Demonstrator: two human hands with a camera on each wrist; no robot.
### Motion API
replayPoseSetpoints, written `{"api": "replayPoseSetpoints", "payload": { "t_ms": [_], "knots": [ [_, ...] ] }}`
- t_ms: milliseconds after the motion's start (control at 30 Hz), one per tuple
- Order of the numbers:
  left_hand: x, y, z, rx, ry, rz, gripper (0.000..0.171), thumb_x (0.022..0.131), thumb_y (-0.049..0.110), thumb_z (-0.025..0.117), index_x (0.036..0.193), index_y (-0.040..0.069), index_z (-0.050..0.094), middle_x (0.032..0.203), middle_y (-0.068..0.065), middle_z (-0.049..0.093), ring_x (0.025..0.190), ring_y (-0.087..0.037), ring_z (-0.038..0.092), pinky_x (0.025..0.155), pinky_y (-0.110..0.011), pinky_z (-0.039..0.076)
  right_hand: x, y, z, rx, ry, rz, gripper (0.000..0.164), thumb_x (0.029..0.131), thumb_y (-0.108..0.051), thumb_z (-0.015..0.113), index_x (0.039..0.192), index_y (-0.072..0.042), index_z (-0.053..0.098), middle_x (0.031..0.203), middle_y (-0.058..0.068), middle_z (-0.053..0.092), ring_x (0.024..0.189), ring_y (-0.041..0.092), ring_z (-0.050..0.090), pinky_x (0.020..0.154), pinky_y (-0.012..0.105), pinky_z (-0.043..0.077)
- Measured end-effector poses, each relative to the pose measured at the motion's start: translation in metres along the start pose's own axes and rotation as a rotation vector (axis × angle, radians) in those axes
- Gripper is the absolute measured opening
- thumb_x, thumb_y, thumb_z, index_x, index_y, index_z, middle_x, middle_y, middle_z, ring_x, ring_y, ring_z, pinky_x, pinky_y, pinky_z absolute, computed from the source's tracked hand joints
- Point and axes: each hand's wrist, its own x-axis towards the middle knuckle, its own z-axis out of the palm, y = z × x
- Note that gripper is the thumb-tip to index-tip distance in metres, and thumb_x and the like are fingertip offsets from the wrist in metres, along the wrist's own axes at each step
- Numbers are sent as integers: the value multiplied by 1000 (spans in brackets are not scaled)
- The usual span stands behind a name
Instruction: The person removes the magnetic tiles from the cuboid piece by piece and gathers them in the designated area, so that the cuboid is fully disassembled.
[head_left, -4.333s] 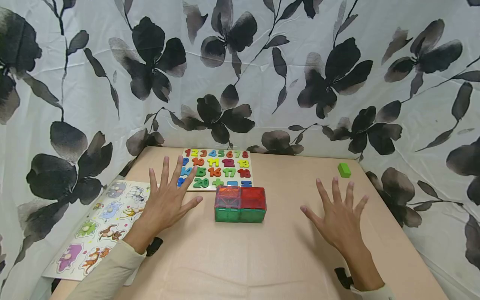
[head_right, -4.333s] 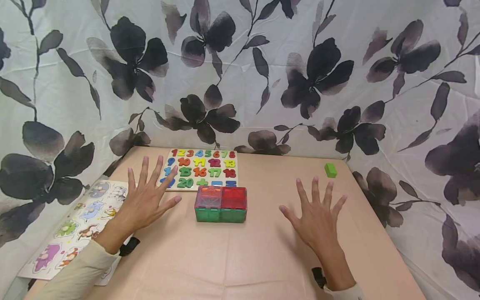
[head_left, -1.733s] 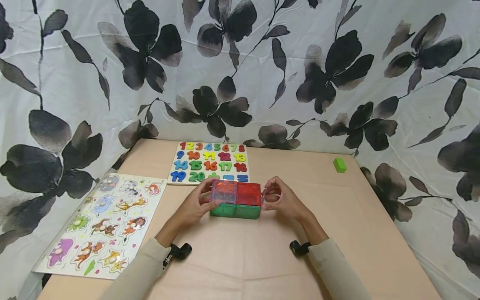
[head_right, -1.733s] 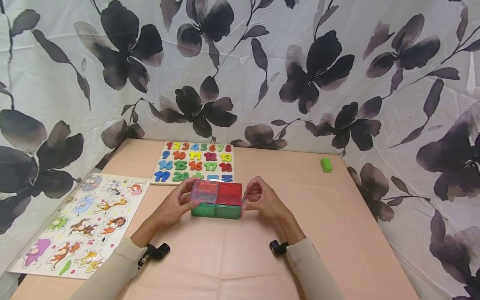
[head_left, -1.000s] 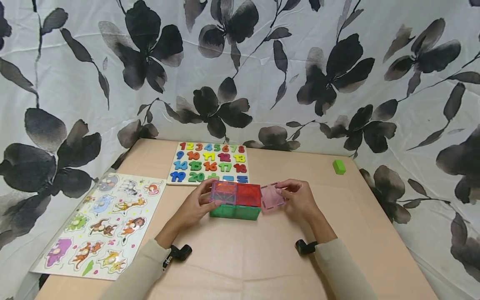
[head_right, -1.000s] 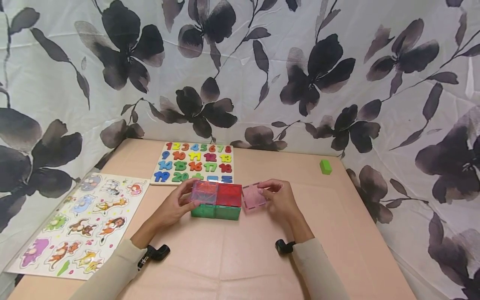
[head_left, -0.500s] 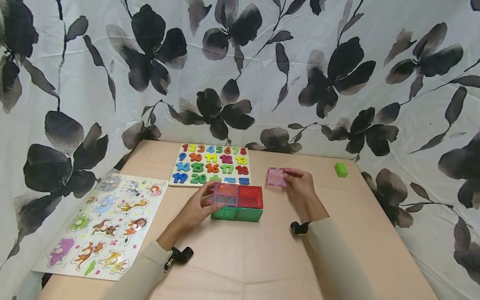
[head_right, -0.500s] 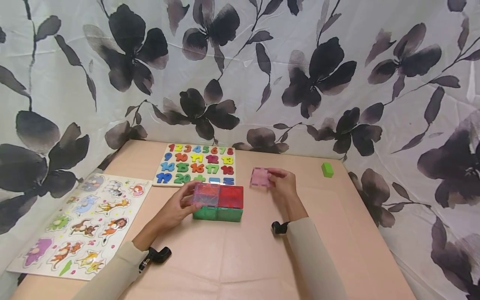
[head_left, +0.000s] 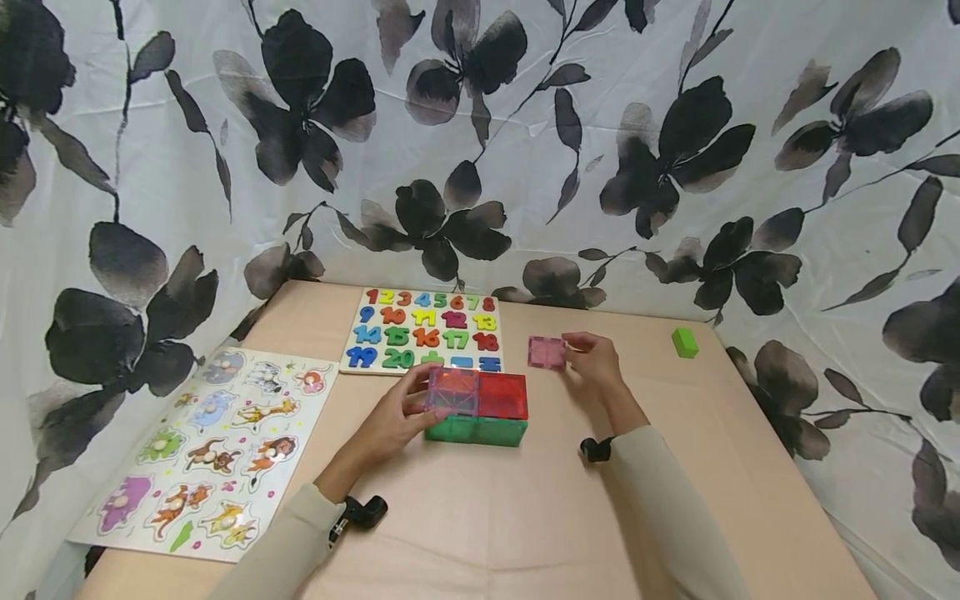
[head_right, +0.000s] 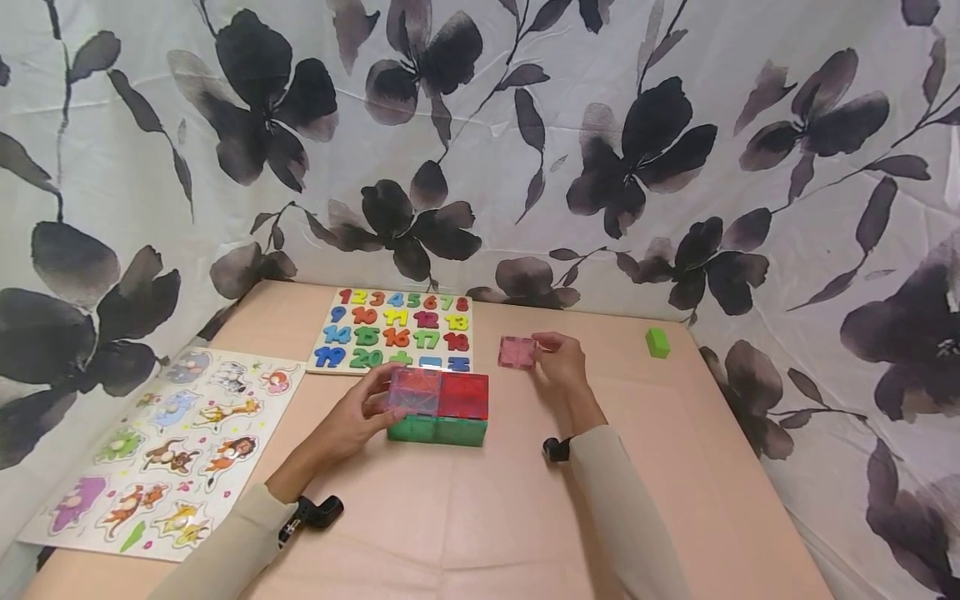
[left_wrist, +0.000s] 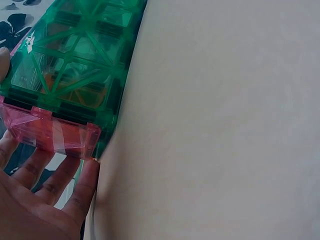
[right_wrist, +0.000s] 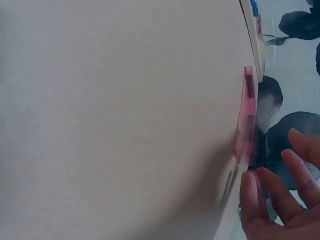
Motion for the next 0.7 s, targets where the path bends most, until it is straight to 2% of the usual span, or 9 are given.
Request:
{"api": "replayPoseSetpoints", "payload": {
  "t_ms": [67, 167, 233, 333, 467, 567, 700],
  "knots": [
    [0, 0, -1, 0, -1, -1, 74, 101, 32, 75, 163, 28, 35, 160, -14, 48, 143, -44, 54, 112, -50, 56, -8, -2, -1, -59, 8, -56, 36, 102, -7, 68, 138, -9, 70, 146, 16, 66, 131, 35, 65, 102, 39, 62],
    [0, 1, 0, -4, -2, -2, 74, 101, 31, 75, 163, 27, 35, 161, -14, 47, 144, -44, 54, 112, -50, 56, -28, -6, -2, -76, -19, -138, 35, 103, -8, 69, 138, -7, 69, 142, 18, 69, 127, 35, 67, 94, 30, 62],
    [0, 1, 0, -3, -3, -3, 75, 101, 32, 76, 164, 26, 34, 161, -14, 47, 144, -44, 54, 112, -50, 56, -43, -8, 0, -59, -58, -186, 35, 103, -10, 70, 139, -8, 69, 135, 19, 72, 121, 36, 70, 91, 28, 62],
    [0, 2, 0, 2, 1, -2, 75, 101, 32, 76, 163, 27, 35, 160, -14, 48, 144, -43, 54, 113, -51, 55, -69, -11, 3, -23, -154, -244, 38, 104, -16, 71, 141, -9, 67, 126, 22, 74, 113, 41, 71, 93, 35, 64],
    [1, 3, 0, 4, 3, 3, 74, 101, 31, 76, 163, 29, 35, 160, -14, 47, 144, -43, 53, 114, -52, 54, -98, -16, 9, 32, -286, -262, 44, 103, -23, 72, 145, -16, 64, 122, 21, 76, 108, 44, 73, 98, 45, 64],
    [1, 4, 0, 1, 3, 0, 74, 100, 31, 76, 163, 30, 35, 161, -14, 47, 145, -43, 53, 115, -52, 53, -113, -15, 14, 50, -355, -251, 45, 103, -26, 72, 147, -24, 63, 119, 15, 78, 107, 36, 76, 99, 37, 62],
    [2, 3, 1, 1, 5, -7, 74, 100, 32, 76, 162, 30, 36, 160, -13, 47, 145, -42, 53, 115, -52, 53, -122, -12, 22, 83, -419, -238, 45, 103, -28, 72, 147, -23, 64, 113, 13, 79, 105, 27, 74, 95, 28, 60]
  ]
}}
